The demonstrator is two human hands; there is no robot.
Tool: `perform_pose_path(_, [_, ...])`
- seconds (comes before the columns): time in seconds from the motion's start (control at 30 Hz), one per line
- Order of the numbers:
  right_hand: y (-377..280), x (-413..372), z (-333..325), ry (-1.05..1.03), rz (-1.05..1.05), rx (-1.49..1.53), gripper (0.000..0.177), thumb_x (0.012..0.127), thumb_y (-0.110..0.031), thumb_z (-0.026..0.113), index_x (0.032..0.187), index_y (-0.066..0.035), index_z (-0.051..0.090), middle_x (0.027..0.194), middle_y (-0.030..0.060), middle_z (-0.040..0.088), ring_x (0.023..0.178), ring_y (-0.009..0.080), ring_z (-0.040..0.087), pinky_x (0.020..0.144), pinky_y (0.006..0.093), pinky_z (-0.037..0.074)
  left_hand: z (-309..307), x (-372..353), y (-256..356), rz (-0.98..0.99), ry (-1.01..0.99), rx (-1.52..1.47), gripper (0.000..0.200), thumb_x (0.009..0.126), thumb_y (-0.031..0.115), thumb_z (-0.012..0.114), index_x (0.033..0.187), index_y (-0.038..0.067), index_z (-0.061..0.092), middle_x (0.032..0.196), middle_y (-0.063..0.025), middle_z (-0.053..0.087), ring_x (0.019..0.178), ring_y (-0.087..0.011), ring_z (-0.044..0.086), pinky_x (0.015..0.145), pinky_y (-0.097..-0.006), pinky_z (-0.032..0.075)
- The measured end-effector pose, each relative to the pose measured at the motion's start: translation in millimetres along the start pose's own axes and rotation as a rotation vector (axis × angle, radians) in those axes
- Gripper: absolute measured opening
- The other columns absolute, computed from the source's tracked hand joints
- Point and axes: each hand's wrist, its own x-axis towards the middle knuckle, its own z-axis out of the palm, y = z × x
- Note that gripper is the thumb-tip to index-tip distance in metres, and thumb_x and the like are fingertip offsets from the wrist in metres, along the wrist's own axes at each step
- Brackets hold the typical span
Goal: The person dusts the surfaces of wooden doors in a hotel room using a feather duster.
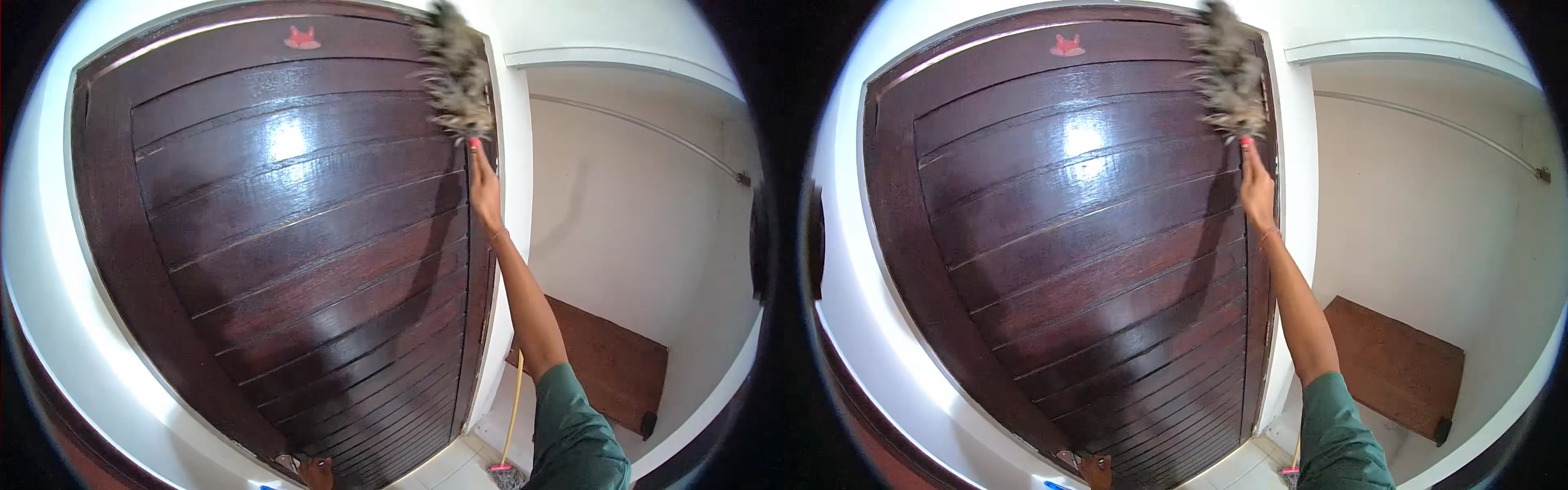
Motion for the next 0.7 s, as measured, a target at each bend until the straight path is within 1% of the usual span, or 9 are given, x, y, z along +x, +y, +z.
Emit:
perform_pose_path(0.1, [11,12,-2,0.067,0.107,0.022,0.046,0.105,-0.025,0.041,0.151,-0.029,0.035,0.074,0.0220,0.065,0.045,0.0145,0.036,0.047,0.0374,0.040,0,-3,6,0.120,0.233,0.017,0.044,0.093,0.045,0.059,0.096,0.002,0.070,0.098,-0.0241,0.067,0.098,-0.0429,0.059,0.097,-0.0562,0.041])
perform_pose_path(0.17, [4,6,-2,0.014,-0.148,0.033,0.045,0.106,-0.026,0.040,0.150,-0.029,0.036,0.065,0.0172,0.058,0.046,0.0136,0.036,0.047,0.0371,0.039,-6,3,21,0.316,0.506,-0.055,0.041,0.093,0.043,0.059,0.095,0.004,0.070,0.096,-0.0224,0.068,0.097,-0.0416,0.060,0.096,-0.0552,0.042])
perform_pose_path(0.23, [-3,-1,-8,-0.006,-0.404,0.004,0.043,0.106,-0.027,0.038,0.149,-0.031,0.038,0.063,0.0136,0.059,0.045,0.0137,0.034,0.046,0.0374,0.038,-7,2,19,0.304,0.405,-0.082,0.039,0.092,0.042,0.060,0.096,0.004,0.070,0.094,-0.0209,0.068,0.095,-0.0402,0.060,0.094,-0.0544,0.043])
perform_pose_path(0.33, [-4,3,-20,-0.128,0.040,-0.270,0.043,0.106,-0.027,0.038,0.149,-0.032,0.038,0.081,0.0175,0.071,0.045,0.0185,0.049,0.050,0.0400,0.044,6,-1,6,0.255,0.382,-0.089,0.038,0.093,0.042,0.059,0.096,0.005,0.070,0.093,-0.0191,0.068,0.092,-0.0378,0.061,0.091,-0.0536,0.045])
perform_pose_path(0.37, [-18,3,-25,-0.083,0.179,-0.178,0.043,0.106,-0.027,0.037,0.149,-0.029,0.039,0.105,0.0224,0.069,0.056,0.0264,0.065,0.057,0.0406,0.050,10,2,5,0.230,0.406,-0.090,0.038,0.093,0.042,0.059,0.096,0.006,0.071,0.093,-0.0185,0.069,0.091,-0.0370,0.062,0.089,-0.0534,0.045])
perform_pose_path(0.47, [52,12,25,0.363,-0.320,-0.060,0.043,0.106,-0.028,0.036,0.149,-0.027,0.039,0.113,0.0253,0.066,0.067,0.0304,0.070,0.062,0.0408,0.054,4,7,-2,-0.023,-0.128,0.176,0.040,0.093,0.044,0.058,0.095,0.007,0.072,0.093,-0.0165,0.069,0.087,-0.0344,0.062,0.085,-0.0521,0.046])
perform_pose_path(0.57, [-19,-23,7,-0.049,-0.253,0.054,0.046,0.105,-0.024,0.041,0.150,-0.025,0.036,0.120,0.0256,0.061,0.057,0.0309,0.066,0.062,0.0438,0.054,24,-1,-9,0.145,0.243,0.057,0.044,0.093,0.047,0.056,0.092,0.006,0.072,0.093,-0.0160,0.069,0.087,-0.0344,0.062,0.084,-0.0521,0.046])
perform_pose_path(0.63, [-27,-28,1,-0.157,-0.324,0.002,0.046,0.105,-0.024,0.042,0.150,-0.024,0.036,0.114,0.0253,0.065,0.056,0.0278,0.065,0.060,0.0433,0.053,27,-2,-12,0.179,0.332,0.049,0.042,0.092,0.046,0.057,0.093,0.007,0.072,0.093,-0.0157,0.070,0.089,-0.0349,0.063,0.085,-0.0521,0.046])
perform_pose_path(0.7, [-35,-25,-2,-0.241,-0.199,-0.132,0.046,0.105,-0.024,0.042,0.150,-0.021,0.037,0.109,0.0241,0.068,0.061,0.0255,0.066,0.061,0.0433,0.052,20,-6,-16,0.177,0.313,0.058,0.041,0.092,0.046,0.057,0.095,0.007,0.072,0.094,-0.0155,0.070,0.092,-0.0354,0.063,0.086,-0.0526,0.046])
